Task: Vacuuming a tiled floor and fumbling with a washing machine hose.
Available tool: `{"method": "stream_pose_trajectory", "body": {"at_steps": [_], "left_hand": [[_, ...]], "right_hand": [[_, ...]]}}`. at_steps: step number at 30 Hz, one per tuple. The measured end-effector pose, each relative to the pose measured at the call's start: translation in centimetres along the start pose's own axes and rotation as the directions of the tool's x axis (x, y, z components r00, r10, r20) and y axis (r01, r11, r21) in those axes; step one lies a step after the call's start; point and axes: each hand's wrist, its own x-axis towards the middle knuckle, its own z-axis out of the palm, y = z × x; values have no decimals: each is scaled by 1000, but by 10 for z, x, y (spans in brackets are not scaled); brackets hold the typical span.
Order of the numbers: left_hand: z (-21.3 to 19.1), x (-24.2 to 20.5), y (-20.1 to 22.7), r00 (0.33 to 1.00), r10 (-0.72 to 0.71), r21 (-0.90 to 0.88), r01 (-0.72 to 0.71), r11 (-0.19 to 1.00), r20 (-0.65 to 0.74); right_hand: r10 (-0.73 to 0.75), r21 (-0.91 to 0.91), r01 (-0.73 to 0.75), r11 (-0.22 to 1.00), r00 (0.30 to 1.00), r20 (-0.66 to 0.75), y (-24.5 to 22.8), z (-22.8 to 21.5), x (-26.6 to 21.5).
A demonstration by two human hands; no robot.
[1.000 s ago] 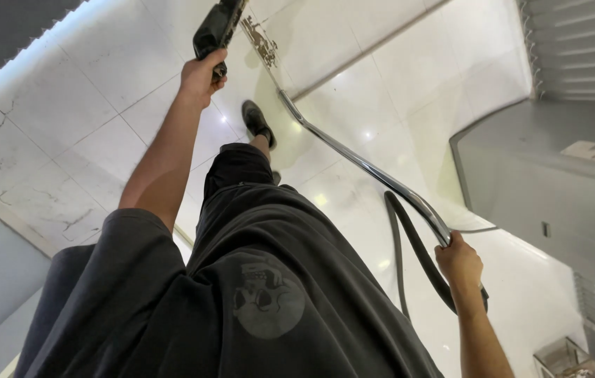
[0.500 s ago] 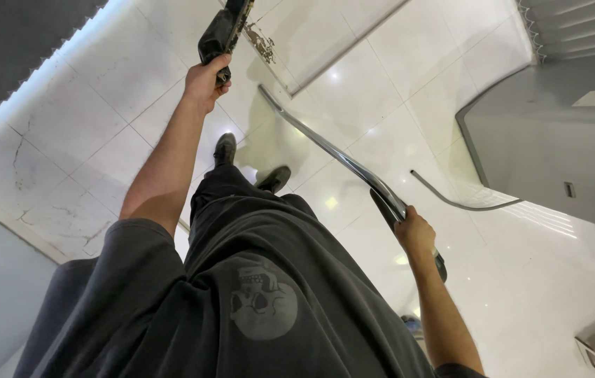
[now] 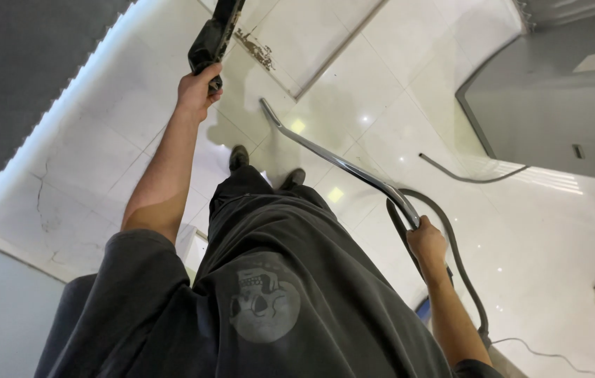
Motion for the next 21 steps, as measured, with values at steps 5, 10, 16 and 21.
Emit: {"method": "stream_pose_trajectory", "body": {"at_steps": [5,10,16,21], "left_hand": [[-3,43,0,993,57,17,-59,998,103],[11,72,-7,974,111,4,-114,993,197],[30,67,3,963,112,28,-122,992,247],[43,63,15,956,114,60,-135,989,269]], "right_hand": [[198,33,-198,980,980,-18,36,30,-9],[258,54,-254,966,960,-112,56,71,35],[266,161,-240,957,949,-169,26,71,66],[324,207,-290,934,933,-155,28,83,50]]}}
